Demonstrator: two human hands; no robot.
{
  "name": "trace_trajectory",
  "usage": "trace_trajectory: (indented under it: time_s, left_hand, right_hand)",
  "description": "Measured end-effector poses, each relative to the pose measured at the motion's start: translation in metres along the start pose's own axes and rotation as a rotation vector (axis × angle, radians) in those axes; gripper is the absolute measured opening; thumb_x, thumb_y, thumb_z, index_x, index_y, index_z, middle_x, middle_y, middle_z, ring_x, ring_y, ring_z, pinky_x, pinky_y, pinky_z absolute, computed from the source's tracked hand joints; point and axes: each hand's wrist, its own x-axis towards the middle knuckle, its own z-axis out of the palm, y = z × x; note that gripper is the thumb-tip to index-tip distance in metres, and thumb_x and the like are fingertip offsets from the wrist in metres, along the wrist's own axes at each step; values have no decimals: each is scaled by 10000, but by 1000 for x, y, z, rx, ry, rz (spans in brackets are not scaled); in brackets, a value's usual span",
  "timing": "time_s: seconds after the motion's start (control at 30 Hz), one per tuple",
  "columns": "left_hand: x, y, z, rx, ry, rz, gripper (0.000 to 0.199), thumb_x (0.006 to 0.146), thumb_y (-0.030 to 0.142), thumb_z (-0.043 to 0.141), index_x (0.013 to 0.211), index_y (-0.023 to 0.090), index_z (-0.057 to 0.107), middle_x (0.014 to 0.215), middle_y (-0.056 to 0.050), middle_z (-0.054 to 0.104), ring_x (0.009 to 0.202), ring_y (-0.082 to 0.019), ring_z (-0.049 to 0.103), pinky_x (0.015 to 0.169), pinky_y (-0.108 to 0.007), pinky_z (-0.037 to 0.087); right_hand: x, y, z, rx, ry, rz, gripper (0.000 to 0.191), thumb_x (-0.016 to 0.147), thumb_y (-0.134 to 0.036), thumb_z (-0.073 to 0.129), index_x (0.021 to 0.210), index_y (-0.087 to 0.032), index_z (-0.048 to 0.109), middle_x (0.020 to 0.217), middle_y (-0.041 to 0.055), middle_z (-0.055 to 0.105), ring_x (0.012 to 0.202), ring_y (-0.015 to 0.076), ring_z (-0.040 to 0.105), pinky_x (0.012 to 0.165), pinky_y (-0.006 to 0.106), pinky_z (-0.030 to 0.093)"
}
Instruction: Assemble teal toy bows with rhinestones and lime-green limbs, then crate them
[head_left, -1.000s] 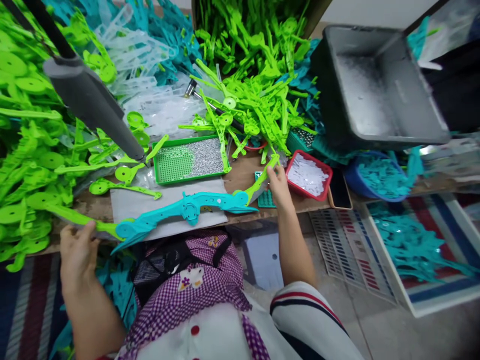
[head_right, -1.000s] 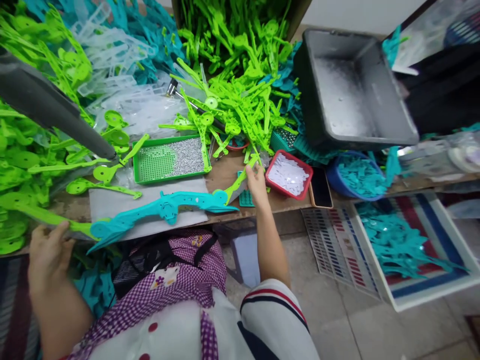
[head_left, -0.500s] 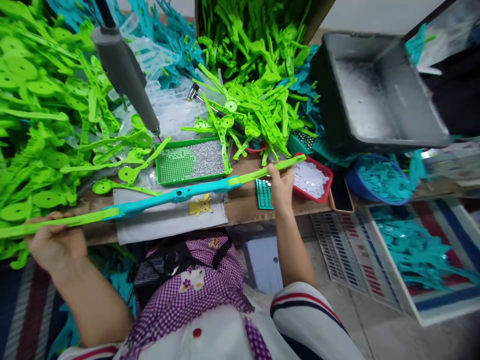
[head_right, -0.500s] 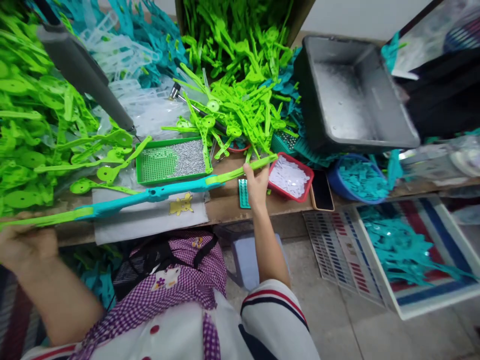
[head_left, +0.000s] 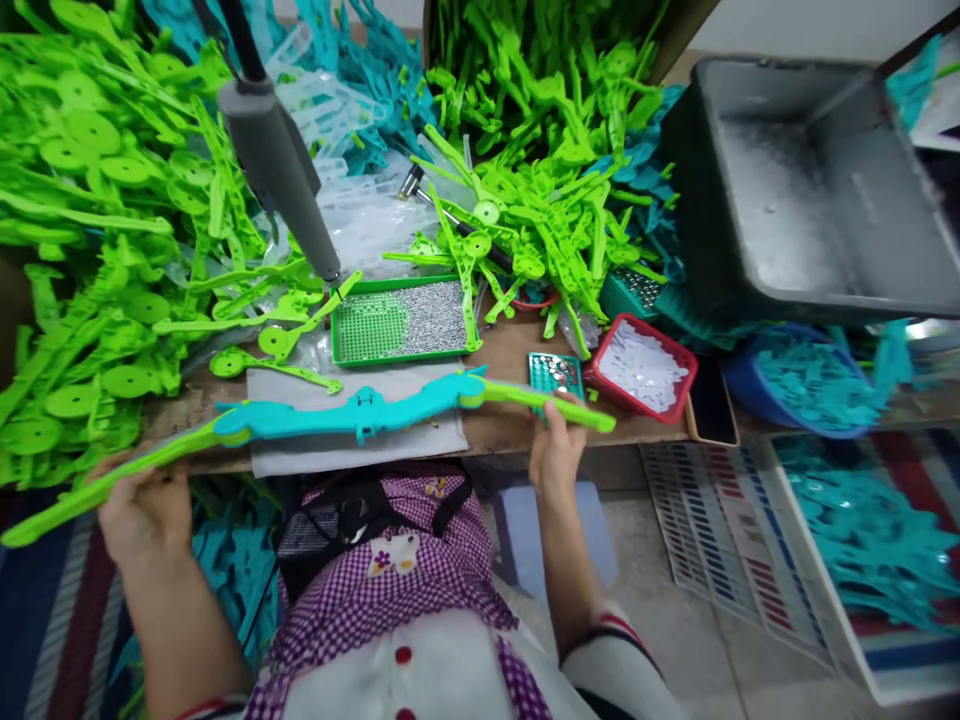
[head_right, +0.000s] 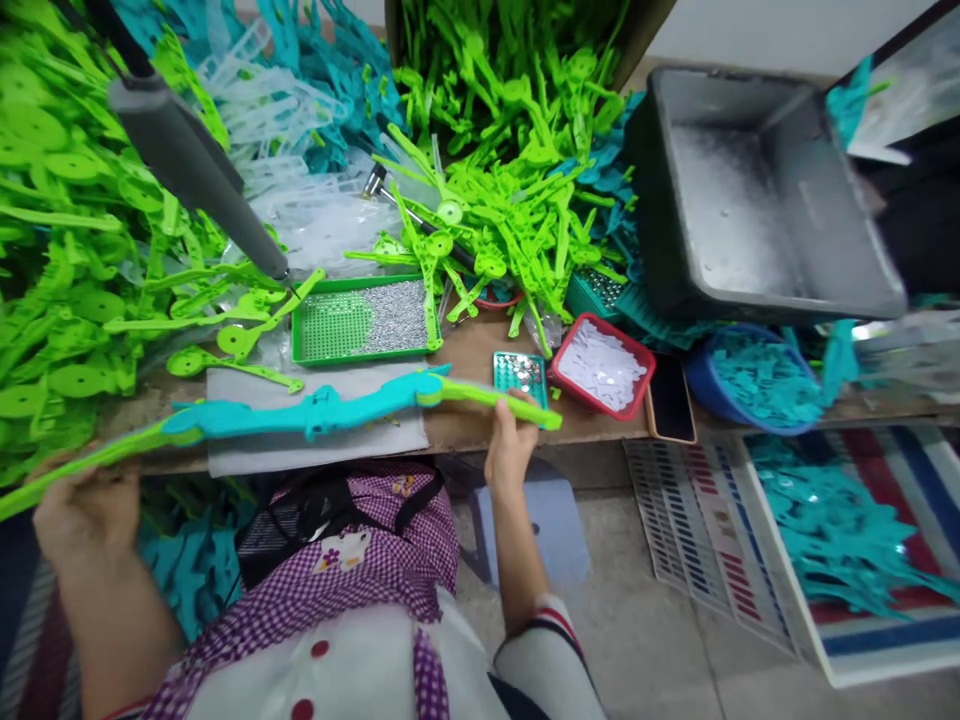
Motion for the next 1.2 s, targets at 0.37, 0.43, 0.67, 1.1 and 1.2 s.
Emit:
trace_trajectory:
  time_s: [0.37,0.43,0.67,1.1,1.2]
  left_hand:
    - [-16,-2,-6,-230,356,-531,178,881,66,424,758,143,526,695,5,590,713,-75,587,706,-164,522]
    - [-15,-6,-10,-214,315,-556,181,888,90,426,746,151,519,680,4,593,689,-74,595,693,-157,527]
    - [-36,-34,-24,-8,-15,-601,399,801,525,578,615,177,523,499,17,500,476,-103,513,458,-196,450]
    - [-56,-9,76,987,-985,863,399,874,401,622,1217,201,579,1160,-114,640,1104,-283,577,919,-424,452]
    - [-45,-12,90,1050,-1091,902,367,870,409,630,1164,191,595,1099,-110,653,1056,-275,594,890,-405,457]
  right_hand:
    - [-37,27,-3,100,20,460,334,597,-396,816,715,-175,595,584,-29,685,509,97,659,501,183,566]
    - [-32,25,-4,84,8,514,306,621,-383,802,705,-178,590,560,-29,681,486,100,655,470,175,557]
    - [-32,15,-9,-48,-52,642,354,642,-469,784,687,-168,603,491,-22,637,403,92,592,373,169,483]
    - [-57,-33,96,-322,-516,-78,338,793,-528,624,674,-215,584,578,-29,627,515,95,563,537,242,480]
    - [-48,-46,147,-234,-581,-119,305,831,-510,566,719,-228,579,618,-28,634,520,92,553,552,247,478]
